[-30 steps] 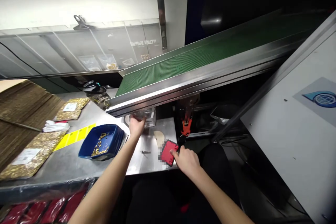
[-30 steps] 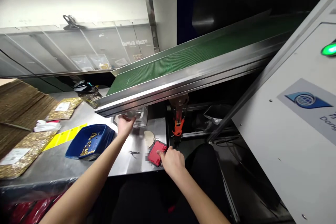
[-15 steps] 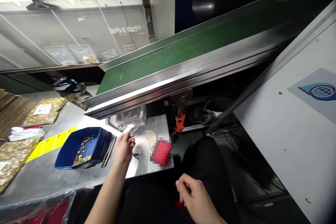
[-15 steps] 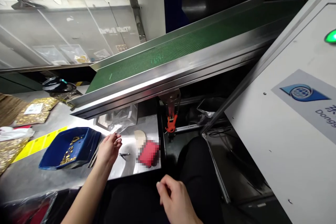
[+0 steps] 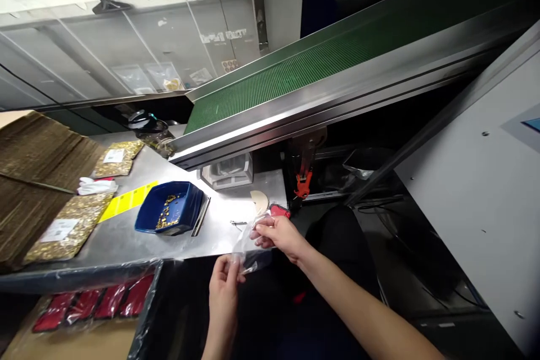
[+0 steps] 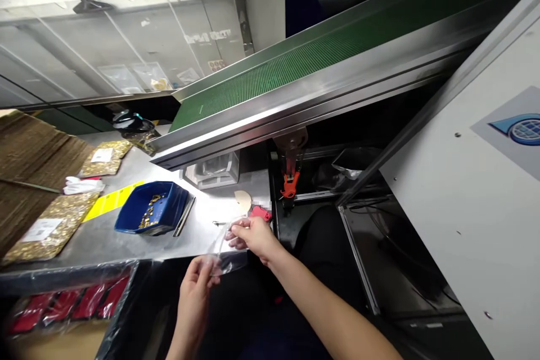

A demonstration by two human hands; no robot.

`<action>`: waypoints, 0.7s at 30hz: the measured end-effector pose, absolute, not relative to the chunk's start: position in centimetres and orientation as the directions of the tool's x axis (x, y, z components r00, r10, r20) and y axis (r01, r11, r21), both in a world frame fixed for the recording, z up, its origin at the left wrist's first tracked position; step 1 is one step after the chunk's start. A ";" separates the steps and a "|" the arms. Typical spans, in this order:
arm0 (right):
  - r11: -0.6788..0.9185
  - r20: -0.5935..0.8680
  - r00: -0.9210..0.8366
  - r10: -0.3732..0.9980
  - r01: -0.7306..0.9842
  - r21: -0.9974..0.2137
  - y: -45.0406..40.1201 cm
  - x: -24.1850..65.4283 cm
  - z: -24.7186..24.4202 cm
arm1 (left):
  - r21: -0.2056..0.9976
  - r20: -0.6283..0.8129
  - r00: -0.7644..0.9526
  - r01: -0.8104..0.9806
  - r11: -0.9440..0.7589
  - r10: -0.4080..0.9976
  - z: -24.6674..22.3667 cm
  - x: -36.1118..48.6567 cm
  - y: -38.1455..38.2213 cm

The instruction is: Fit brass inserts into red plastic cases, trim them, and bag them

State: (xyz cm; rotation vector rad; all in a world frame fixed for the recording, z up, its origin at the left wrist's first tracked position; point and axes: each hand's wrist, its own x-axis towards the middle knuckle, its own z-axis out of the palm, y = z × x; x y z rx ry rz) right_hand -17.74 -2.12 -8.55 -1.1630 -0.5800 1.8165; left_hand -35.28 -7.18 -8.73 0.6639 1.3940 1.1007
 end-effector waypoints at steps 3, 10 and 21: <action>-0.503 -0.467 -0.191 0.863 -0.387 -0.773 -5.6 -16.8 -8.6 | 0.872 -0.472 -0.071 -0.187 0.453 0.879 -8.8 -34.5 -7.6; -0.469 -0.521 0.137 0.843 -0.288 -0.835 -13.1 -11.8 -8.7 | 0.883 -0.454 -0.123 -0.194 0.427 0.883 -10.0 -31.7 -5.8; -0.365 -0.352 0.322 0.879 -0.023 -0.931 -19.5 -8.4 -6.8 | 0.764 -0.559 0.436 -0.061 0.643 0.705 -9.6 -22.9 -11.5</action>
